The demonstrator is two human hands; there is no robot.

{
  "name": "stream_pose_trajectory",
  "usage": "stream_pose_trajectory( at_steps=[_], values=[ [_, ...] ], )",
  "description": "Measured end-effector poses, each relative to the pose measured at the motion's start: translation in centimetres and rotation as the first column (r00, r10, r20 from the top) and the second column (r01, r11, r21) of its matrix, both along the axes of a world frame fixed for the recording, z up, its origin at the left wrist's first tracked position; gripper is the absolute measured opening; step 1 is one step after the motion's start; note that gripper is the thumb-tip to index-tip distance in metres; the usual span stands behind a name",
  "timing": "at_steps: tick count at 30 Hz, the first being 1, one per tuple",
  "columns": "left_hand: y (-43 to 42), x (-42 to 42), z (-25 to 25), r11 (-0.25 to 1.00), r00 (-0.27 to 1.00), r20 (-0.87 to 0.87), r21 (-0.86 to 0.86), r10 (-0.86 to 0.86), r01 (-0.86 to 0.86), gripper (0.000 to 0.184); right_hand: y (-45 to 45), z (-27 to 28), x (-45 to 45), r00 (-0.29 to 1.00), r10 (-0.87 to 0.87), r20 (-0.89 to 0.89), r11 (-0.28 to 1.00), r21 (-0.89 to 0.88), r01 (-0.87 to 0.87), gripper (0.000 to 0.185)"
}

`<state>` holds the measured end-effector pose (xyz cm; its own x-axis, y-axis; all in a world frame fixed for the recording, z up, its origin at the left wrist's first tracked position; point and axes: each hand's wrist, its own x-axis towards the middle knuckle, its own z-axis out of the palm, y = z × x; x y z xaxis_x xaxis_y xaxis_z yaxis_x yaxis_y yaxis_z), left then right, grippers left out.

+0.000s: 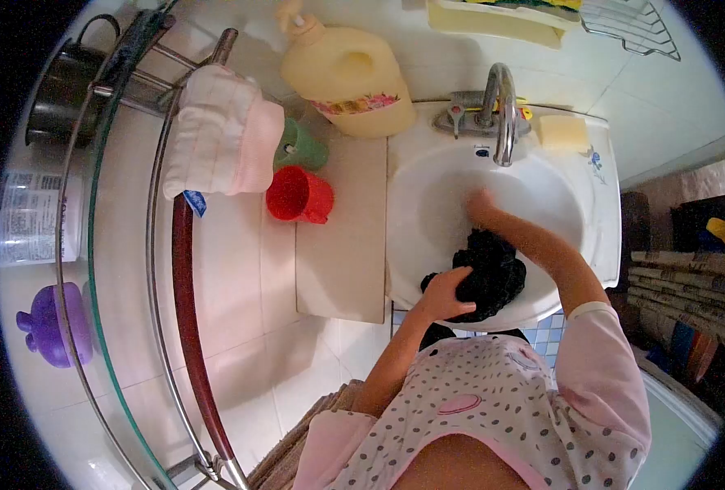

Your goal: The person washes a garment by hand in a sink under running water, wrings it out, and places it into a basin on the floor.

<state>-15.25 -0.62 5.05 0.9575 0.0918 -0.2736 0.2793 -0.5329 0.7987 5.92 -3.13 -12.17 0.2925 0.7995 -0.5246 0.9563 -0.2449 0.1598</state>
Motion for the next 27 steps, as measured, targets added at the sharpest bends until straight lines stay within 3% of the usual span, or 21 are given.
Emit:
stream_pose_trajectory(
  at_steps=[5, 8, 10, 14, 16, 17, 19, 20, 21, 22, 24, 25, 27],
  values=[
    [0.2, 0.0, -0.3, 1.000, 1.000, 0.011, -0.011, -0.004, 0.004, 0.064, -0.1, 3.5, -0.6, 0.986, -0.013, -0.167, 1.000, -0.023, 0.010, 0.021],
    [-0.1, -0.3, -1.0, 1.000, 1.000, 0.020, 0.020, -0.008, 0.007, 0.065, -1.9, 3.5, 0.2, 0.990, 0.025, -0.140, 0.996, 0.083, -0.013, 0.025],
    [-0.1, -0.3, -1.0, 0.999, 1.000, 0.012, 0.035, -0.012, 0.012, 0.066, -2.7, 4.8, 0.7, 0.951, -0.047, -0.307, 0.948, 0.286, 0.139, 0.028],
    [-0.1, -0.1, -1.0, 1.000, 1.000, -0.004, 0.016, -0.018, 0.018, 0.067, -3.8, 10.1, 1.2, 0.930, -0.189, -0.317, 0.967, 0.103, 0.231, 0.030],
    [0.0, 0.0, -0.9, 1.000, 1.000, -0.001, 0.017, -0.026, 0.026, 0.067, -5.8, 10.9, 1.8, 0.962, 0.049, -0.267, 0.857, 0.507, 0.097, 0.031],
    [0.0, 0.1, -0.9, 1.000, 1.000, -0.019, 0.002, -0.023, 0.023, 0.067, -6.6, 11.6, 2.0, 0.964, 0.045, -0.264, 0.858, 0.505, 0.098, 0.031],
    [0.0, 0.2, -0.8, 1.000, 0.999, -0.034, -0.012, -0.022, 0.022, 0.066, -8.2, 14.0, 2.1, 0.839, -0.147, -0.523, 0.680, 0.562, 0.470, 0.035],
    [-0.1, 0.2, -0.8, 1.000, 1.000, -0.026, -0.007, -0.001, 0.001, 0.068, -9.3, 14.1, 2.6, 0.839, -0.173, -0.516, 0.594, 0.625, 0.507, 0.034],
    [-0.1, 0.2, -0.8, 1.000, 1.000, -0.015, -0.003, 0.019, -0.019, 0.071, -10.4, 14.2, 3.1, 0.838, -0.201, -0.508, 0.499, 0.683, 0.534, 0.033],
    [-0.1, 0.3, -0.8, 1.000, 1.000, -0.009, -0.007, 0.010, -0.010, 0.071, -11.4, 15.4, 3.4, 0.839, -0.210, -0.502, 0.497, 0.684, 0.533, 0.033],
    [0.0, 0.3, -0.7, 1.000, 1.000, -0.017, 0.022, 0.012, -0.012, 0.071, -13.7, 17.7, 3.8, 0.803, -0.428, -0.414, 0.278, 0.785, 0.553, 0.032],
    [0.0, 0.4, -0.6, 1.000, 1.000, -0.013, 0.017, 0.004, -0.003, 0.071, -14.8, 17.9, 4.3, 0.801, -0.463, -0.378, 0.243, 0.815, 0.525, 0.034],
    [0.0, 0.4, -0.3, 1.000, 0.998, -0.067, 0.009, 0.016, -0.015, 0.068, -16.4, 17.5, 5.2, 0.761, -0.617, -0.200, 0.304, 0.831, 0.466, 0.033]
  ],
)
